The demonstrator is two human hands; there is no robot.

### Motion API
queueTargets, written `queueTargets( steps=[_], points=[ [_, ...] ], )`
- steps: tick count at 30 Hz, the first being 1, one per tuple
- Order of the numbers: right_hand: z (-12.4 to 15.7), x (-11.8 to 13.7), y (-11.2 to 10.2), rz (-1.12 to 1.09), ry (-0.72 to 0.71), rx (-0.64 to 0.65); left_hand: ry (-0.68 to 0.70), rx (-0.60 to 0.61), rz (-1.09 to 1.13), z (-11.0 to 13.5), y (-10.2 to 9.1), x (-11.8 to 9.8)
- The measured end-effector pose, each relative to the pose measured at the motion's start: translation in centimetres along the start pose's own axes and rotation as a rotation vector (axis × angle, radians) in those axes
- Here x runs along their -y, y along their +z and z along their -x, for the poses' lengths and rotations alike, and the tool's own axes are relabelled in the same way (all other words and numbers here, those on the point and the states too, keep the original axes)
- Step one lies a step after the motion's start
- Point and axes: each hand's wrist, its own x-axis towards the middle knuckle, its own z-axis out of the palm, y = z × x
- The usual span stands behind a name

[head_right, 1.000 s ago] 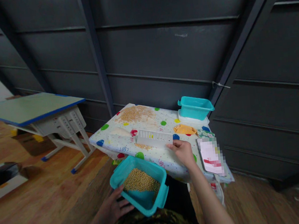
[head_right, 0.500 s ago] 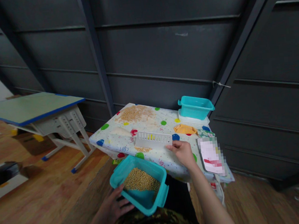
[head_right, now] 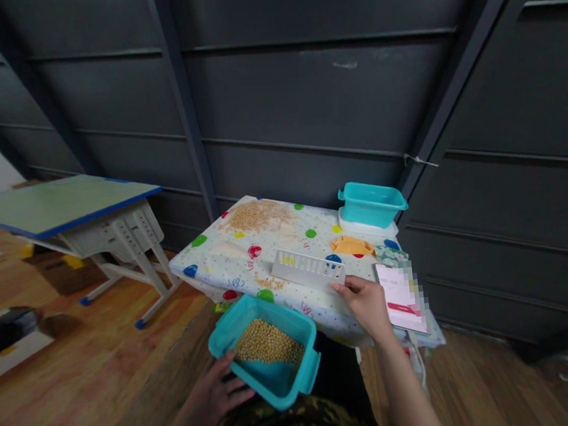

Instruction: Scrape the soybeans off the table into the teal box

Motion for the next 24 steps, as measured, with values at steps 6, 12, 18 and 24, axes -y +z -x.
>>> queueTargets(
  steps=[6, 12, 18, 24],
  points=[
    [1.3, -0.7, -1.3, 0.062, 0.016, -0.004, -0.028, 0.0, -0.009, -0.2, 0.0, 0.0],
    [1.9, -1.3, -1.6, 0.034, 0.05, 0.007, -0.013, -0.01, -0.012, 0.1, 0.1, -0.1],
    [2.5, -0.7, -2.0, 0.039, 0.035, 0.012, 0.0, 0.016, -0.017, 0.5, 0.3, -0.3],
    [3.7, 0.0, -2.1, 0.057, 0.043, 0.053, -0.016, 0.003, 0.004, 0.3, 0.4, -0.4]
  ],
)
